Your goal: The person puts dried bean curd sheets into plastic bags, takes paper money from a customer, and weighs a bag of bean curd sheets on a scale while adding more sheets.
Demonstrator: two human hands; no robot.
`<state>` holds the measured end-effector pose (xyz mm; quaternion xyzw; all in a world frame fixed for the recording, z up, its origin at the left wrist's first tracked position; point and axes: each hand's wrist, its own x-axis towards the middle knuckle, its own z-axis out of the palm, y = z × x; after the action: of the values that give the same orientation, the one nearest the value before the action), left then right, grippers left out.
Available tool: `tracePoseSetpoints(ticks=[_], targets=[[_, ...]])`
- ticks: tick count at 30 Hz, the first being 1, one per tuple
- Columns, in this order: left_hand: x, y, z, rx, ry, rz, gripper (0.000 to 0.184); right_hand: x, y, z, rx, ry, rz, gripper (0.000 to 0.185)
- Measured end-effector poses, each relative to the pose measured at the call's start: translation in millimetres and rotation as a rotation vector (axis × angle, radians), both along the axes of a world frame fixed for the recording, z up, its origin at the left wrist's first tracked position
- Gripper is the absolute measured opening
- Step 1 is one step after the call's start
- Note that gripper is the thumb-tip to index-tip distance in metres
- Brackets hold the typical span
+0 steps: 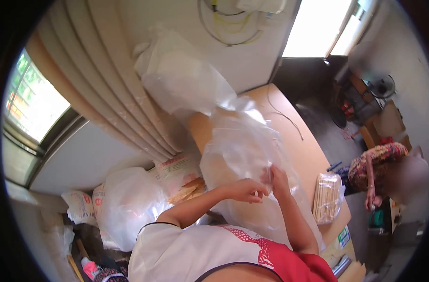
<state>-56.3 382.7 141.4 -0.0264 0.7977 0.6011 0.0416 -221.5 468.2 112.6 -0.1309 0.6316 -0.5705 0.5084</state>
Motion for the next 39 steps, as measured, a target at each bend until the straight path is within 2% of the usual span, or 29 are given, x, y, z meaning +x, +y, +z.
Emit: tracePoseSetpoints(ticks=[1,3,4,5,7,9,10,12,13,15,16,18,19,21,22,24,26,28,30,31,33,34,36,37,38,39], targets=[[-3.9,1.5,-2.9,0.099,-0.016,-0.029,0.037,-6.2,27.1,-4.0,0.002,0.005,-0.036,0.03],[-4.7,-7.7,6.8,0.235,0.052,0.173,0.05,-11.7,85.7,-13.5,0.052,-0.083,-0.115,0.036],[-13.4,-29.7,-23.9,0.278,0.05,0.268,0.058,-10.8,111.1,-18.2,0.056,-0.082,-0.154,0.036],[-14.3,-49.7,-4.6,0.374,0.148,0.46,0.056,-8.1,134.5,-23.2,0.068,-0.061,-0.232,0.038],[-31.8,-90.9,8.9,0.091,0.311,0.839,0.051,-0.6,165.2,-25.1,0.083,-0.05,-0.349,0.039],[-49.7,-93.5,44.4,-0.167,0.449,0.779,0.052,16.2,189.0,-24.0,0.099,-0.058,-0.421,0.043],[-57.2,-82.7,43.6,-0.165,0.434,0.752,0.052,25.1,198.6,-29.4,0.105,-0.075,-0.446,0.043],[-86.5,-51.5,39.1,-0.609,0.421,0.476,0.06,33.2,214.0,-42.5,0.13,-0.021,-0.42,0.046],[-99.9,-34.8,24.5,-0.608,0.427,0.456,0.06,38.8,218.5,-42.8,0.126,-0.024,-0.44,0.046],[-113.0,-1.7,-25.3,-0.813,0.339,0.383,0.071,55.9,222.5,-43.5,0.065,-0.127,-0.542,0.045],[-111.9,12.2,-41.7,-0.81,0.348,0.358,0.071,63.1,231.4,-53.2,0.062,-0.13,-0.567,0.045],[-107.0,41.5,-63.4,-0.841,0.141,0.197,0.075,77.8,252.5,-75.3,0.136,0.042,-0.427,0.043],[-103.2,53.7,-66.2,-0.836,0.143,0.17,0.075,80.7,258.9,-54.5,0.142,0.033,-0.451,0.043],[-94.0,67.5,-67.7,-0.879,0.189,0.125,0.073,76.9,273.1,2.0,0.446,0.546,0.343,0.032],[-92.9,70.3,-72.0,-0.876,0.189,0.111,0.073,74.9,274.3,28.0,0.45,0.537,0.333,0.032],[-87.9,75.3,-83.9,-1.032,0.218,0.017,0.068,73.0,269.1,73.6,0.04,0.795,0.154,0.026],[-90.0,80.6,-85.3,-1.001,0.222,-0.01,0.064,51.6,247.0,101.3,-0.048,0.927,-0.082,0.027],[-89.3,85.7,-84.4,-0.969,0.218,-0.027,0.061,19.1,221.2,83.9,-0.075,0.887,-0.231,0.033],[-85.8,91.1,-85.5,-1.006,0.357,0.003,0.06,-27.9,210.0,19.6,0.201,1.447,-0.252,0.042],[-82.5,93.0,-84.7,-1.011,0.361,-0.004,0.06,-37.6,219.1,-13.0,0.201,1.446,-0.262,0.042],[-76.8,90.1,-78.7,-0.992,0.376,0.038,0.056,-61.7,239.3,-54.2,0.59,1.314,-0.267,0.049],[-75.6,86.6,-78.2,-1.0,0.375,0.041,0.056,-62.7,246.2,-52.8,0.581,1.314,-0.268,0.049],[-69.0,87.4,-78.8,-1.006,0.389,0.116,0.057,-54.8,264.6,-53.8,0.625,0.83,-0.244,0.051],[-64.5,89.5,-78.4,-0.998,0.377,0.106,0.057,-47.4,270.3,-64.4,0.654,1.003,-0.243,0.047],[-62.5,89.9,-75.5,-0.983,0.378,0.103,0.057,-41.8,277.0,-68.4,0.665,0.991,-0.239,0.047],[-64.7,89.9,-70.5,-0.973,0.389,0.106,0.058,-41.3,279.8,-67.0,0.563,0.67,-0.231,0.038]])
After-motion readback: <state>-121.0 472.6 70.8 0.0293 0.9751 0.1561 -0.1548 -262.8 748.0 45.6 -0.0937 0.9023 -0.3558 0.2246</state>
